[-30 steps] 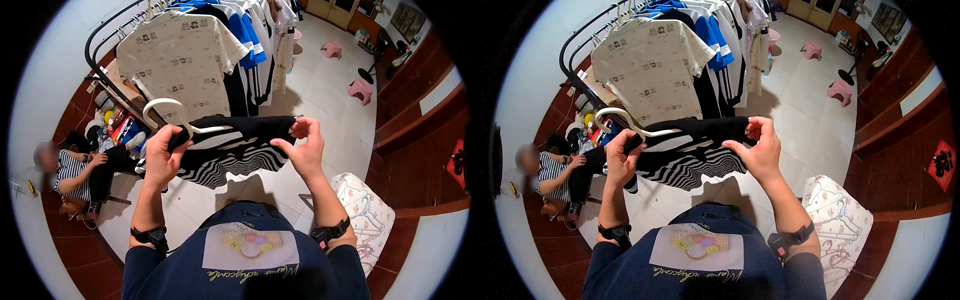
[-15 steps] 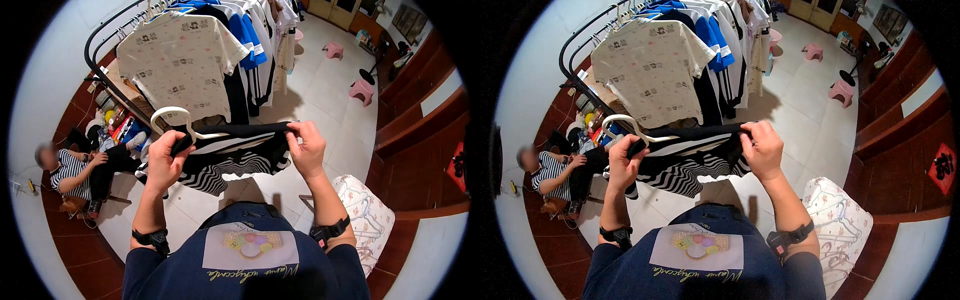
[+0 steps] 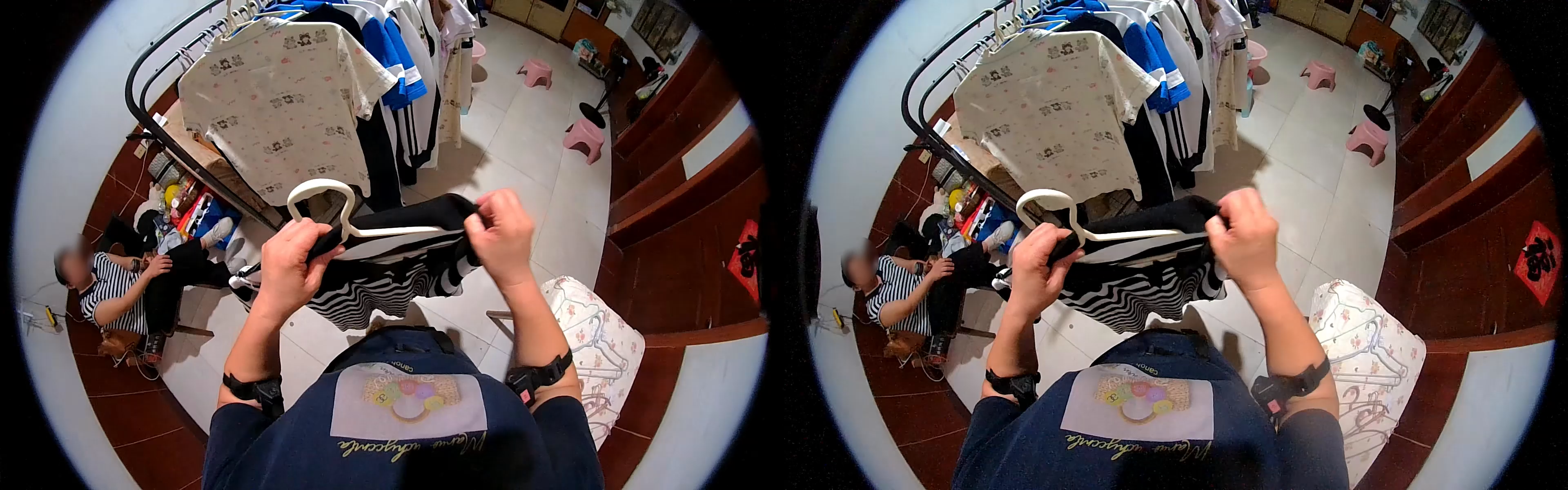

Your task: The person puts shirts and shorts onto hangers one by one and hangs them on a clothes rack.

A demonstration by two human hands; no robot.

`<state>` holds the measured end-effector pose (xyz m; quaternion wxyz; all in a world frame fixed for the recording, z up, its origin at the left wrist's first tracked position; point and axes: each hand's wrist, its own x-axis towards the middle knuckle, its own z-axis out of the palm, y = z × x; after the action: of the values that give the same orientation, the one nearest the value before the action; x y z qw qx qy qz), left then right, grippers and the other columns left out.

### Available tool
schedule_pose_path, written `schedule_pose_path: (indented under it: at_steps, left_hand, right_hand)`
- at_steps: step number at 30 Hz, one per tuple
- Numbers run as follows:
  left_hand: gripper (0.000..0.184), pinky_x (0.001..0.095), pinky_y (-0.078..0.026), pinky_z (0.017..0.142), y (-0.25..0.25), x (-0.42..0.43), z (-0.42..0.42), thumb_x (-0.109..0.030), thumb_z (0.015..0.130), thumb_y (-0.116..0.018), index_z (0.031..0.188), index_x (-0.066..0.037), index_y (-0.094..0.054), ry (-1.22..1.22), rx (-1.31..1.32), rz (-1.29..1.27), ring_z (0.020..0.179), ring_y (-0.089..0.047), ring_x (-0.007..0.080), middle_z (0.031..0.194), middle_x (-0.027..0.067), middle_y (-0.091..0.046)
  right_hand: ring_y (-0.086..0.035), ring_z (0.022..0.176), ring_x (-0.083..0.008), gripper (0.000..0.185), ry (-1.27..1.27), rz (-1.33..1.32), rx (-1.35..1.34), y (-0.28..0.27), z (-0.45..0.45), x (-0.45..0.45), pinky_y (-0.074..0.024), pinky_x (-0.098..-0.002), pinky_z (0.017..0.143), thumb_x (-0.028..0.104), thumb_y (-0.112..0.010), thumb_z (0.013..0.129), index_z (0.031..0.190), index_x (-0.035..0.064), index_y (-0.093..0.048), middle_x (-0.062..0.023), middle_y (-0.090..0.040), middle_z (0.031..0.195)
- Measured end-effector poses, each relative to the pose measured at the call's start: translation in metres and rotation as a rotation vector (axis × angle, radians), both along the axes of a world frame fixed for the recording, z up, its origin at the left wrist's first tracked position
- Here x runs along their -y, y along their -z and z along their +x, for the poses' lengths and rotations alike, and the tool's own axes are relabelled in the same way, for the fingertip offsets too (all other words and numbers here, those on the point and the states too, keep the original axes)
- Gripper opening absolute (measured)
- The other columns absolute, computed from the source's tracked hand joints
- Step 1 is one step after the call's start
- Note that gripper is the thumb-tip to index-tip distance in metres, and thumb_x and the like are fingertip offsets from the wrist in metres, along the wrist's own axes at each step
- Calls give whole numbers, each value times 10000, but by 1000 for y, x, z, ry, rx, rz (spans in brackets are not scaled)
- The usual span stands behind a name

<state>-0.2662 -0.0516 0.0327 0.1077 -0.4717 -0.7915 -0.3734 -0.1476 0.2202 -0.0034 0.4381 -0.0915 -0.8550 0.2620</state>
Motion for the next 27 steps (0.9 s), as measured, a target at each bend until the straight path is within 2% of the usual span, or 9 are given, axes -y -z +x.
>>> schedule_pose_path:
  at_steps: [2, 6, 8, 12, 15, 19, 22, 25, 27]
  left_hand:
    - [201, 335, -423, 589, 1, -1, 0, 19, 725, -726, 872, 3, -590, -1, 4, 13, 655, -533, 279, 724, 113, -526]
    - [192, 318, -422, 588, -2, 5, -3, 35, 712, -715, 848, 1, -583, -22, 5, 34, 644, -532, 268, 712, 106, -526]
    - [194, 311, -423, 591, 0, 9, -5, 40, 706, -712, 842, -1, -581, -30, 26, 40, 640, -535, 261, 709, 103, -530]
    - [201, 296, -425, 602, -1, 14, -7, 43, 692, -713, 831, -3, -577, -32, 70, 78, 634, -544, 241, 709, 91, -548]
    - [204, 300, -426, 606, 0, 17, -8, 38, 686, -721, 824, -5, -578, -20, 71, 87, 640, -550, 237, 714, 89, -559]
    - [201, 312, -427, 616, -5, 18, -7, 28, 678, -733, 808, -7, -582, 65, 70, 81, 656, -563, 240, 717, 87, -576]
    - [198, 324, -434, 620, -3, 19, -9, 26, 664, -734, 795, -20, -593, 118, 52, 80, 665, -577, 251, 714, 83, -592]
    - [202, 330, -441, 623, -3, 22, -12, 25, 653, -732, 800, -38, -609, 163, 33, 64, 675, -591, 253, 710, 81, -602]
    - [202, 328, -439, 615, -2, 24, -13, 13, 657, -736, 811, -43, -618, 176, 53, 34, 673, -593, 257, 715, 86, -607]
  right_hand:
    - [-566, 598, -278, 152, -84, -68, 3, 3, -3, 14, -483, -365, 544, -29, -616, 662, 789, 25, -551, -105, -550, 740]
    - [-570, 556, -205, 134, -173, -142, -7, -1, -3, 23, -480, -313, 509, -30, -655, 703, 788, 12, -561, -94, -590, 769]
    - [-571, 550, -151, 139, -277, -244, 24, -4, -2, 23, -480, -285, 510, 22, -709, 755, 811, 12, -582, -82, -616, 797]
    - [-584, 561, -128, 171, -358, -178, 71, -15, 3, 18, -478, -269, 512, 70, -749, 779, 836, 14, -598, -80, -643, 820]
    - [-593, 574, -118, 215, -319, -146, 136, -22, 3, 19, -475, -254, 522, 123, -773, 783, 889, 16, -620, -76, -654, 773]
    - [-554, 548, -118, 342, -322, -316, 223, -27, -4, 13, -455, -263, 524, 218, -792, 783, 1013, 12, -644, -52, -596, 622]
    - [-486, 554, -90, 492, -437, -456, 676, -29, -5, -2, -417, -269, 522, 325, -806, 766, 1066, -33, -650, -24, -543, 599]
    - [-479, 575, -77, 405, -637, -622, 929, -21, -6, -5, -414, -259, 526, 343, -752, 835, 932, -42, -671, 4, -562, 643]
    - [-470, 587, -50, 322, -824, -756, 803, -6, -4, -3, -398, -236, 524, 311, -744, 848, 829, 1, -659, 48, -555, 661]
